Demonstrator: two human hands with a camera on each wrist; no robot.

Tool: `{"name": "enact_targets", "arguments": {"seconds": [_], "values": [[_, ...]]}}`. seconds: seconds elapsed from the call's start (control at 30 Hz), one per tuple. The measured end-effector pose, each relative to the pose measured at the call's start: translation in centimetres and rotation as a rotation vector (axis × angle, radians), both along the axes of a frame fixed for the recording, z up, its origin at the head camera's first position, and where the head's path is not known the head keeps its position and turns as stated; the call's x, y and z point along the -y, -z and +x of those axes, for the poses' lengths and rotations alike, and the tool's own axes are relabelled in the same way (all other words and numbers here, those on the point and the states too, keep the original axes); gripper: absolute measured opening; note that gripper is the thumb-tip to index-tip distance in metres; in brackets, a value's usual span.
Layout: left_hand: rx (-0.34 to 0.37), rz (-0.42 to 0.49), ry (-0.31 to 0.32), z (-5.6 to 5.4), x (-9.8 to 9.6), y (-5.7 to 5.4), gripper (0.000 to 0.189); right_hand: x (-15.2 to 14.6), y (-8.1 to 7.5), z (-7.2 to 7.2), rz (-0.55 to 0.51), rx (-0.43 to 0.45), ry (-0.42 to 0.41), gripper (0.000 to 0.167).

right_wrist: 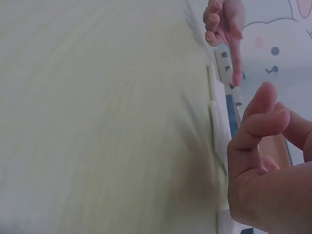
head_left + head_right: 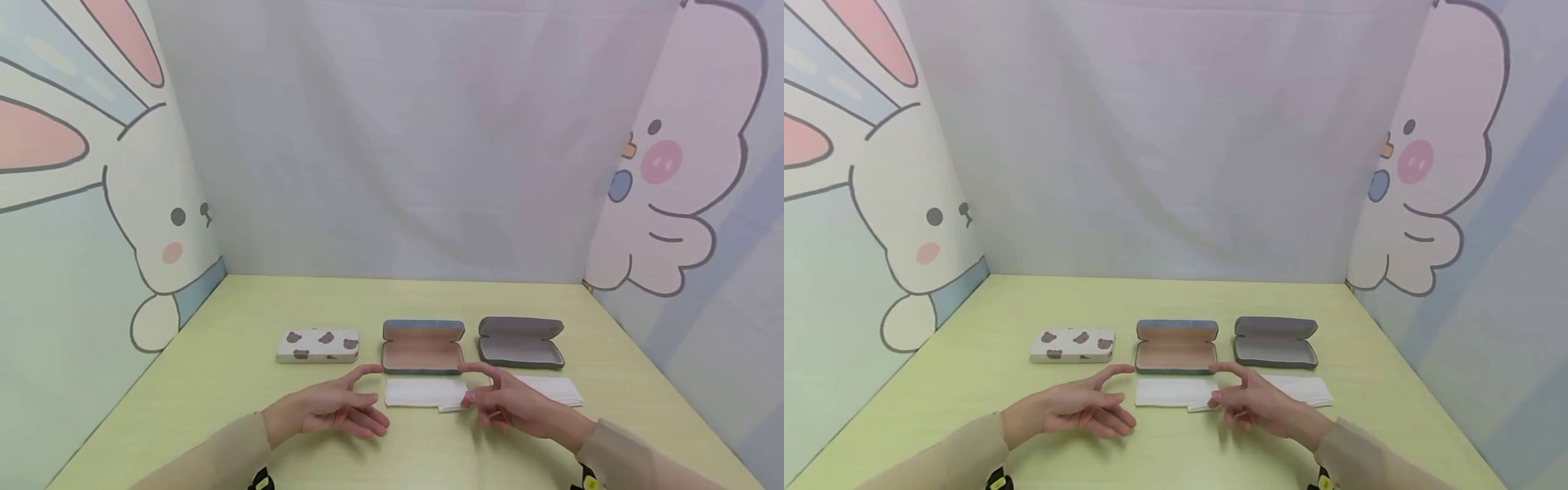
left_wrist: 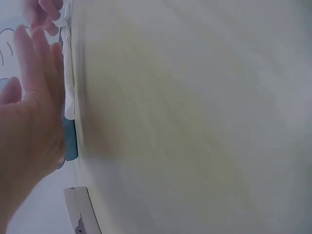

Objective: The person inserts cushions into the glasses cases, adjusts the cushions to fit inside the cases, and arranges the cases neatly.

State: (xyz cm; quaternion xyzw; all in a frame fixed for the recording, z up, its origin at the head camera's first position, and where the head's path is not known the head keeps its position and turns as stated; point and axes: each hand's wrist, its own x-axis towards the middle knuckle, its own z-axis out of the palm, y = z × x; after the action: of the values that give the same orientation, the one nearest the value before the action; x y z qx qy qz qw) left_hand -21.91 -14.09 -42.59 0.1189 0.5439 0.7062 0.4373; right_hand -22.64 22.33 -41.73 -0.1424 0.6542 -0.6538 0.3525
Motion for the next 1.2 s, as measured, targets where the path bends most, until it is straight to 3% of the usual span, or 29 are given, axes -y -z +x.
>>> {"name": "enact_targets", "arguments": {"seconds": [0.17,0.4,0.9,1.2], "values": [[0.028,-0.025,-0.034,0.1,-1.0,0.3,0.081,-0.8,1.0,0.1,0.037,0.009,0.017,0.071],[0.038,-0.052,-0.088,0.3,-2.0,0.4,0.082,-0.6,1.3,-0.1,0.060,0.021,0.027,0.076],[0.045,-0.089,-0.116,-0.2,-2.8,0.6,0.074,-0.2,1.4,-0.2,0.111,0.033,0.046,0.079],[-0.036,-0.150,-0.262,-0.3,-4.3,1.0,0.050,0.2,1.5,-0.6,0.122,0.037,0.044,0.071]]}}
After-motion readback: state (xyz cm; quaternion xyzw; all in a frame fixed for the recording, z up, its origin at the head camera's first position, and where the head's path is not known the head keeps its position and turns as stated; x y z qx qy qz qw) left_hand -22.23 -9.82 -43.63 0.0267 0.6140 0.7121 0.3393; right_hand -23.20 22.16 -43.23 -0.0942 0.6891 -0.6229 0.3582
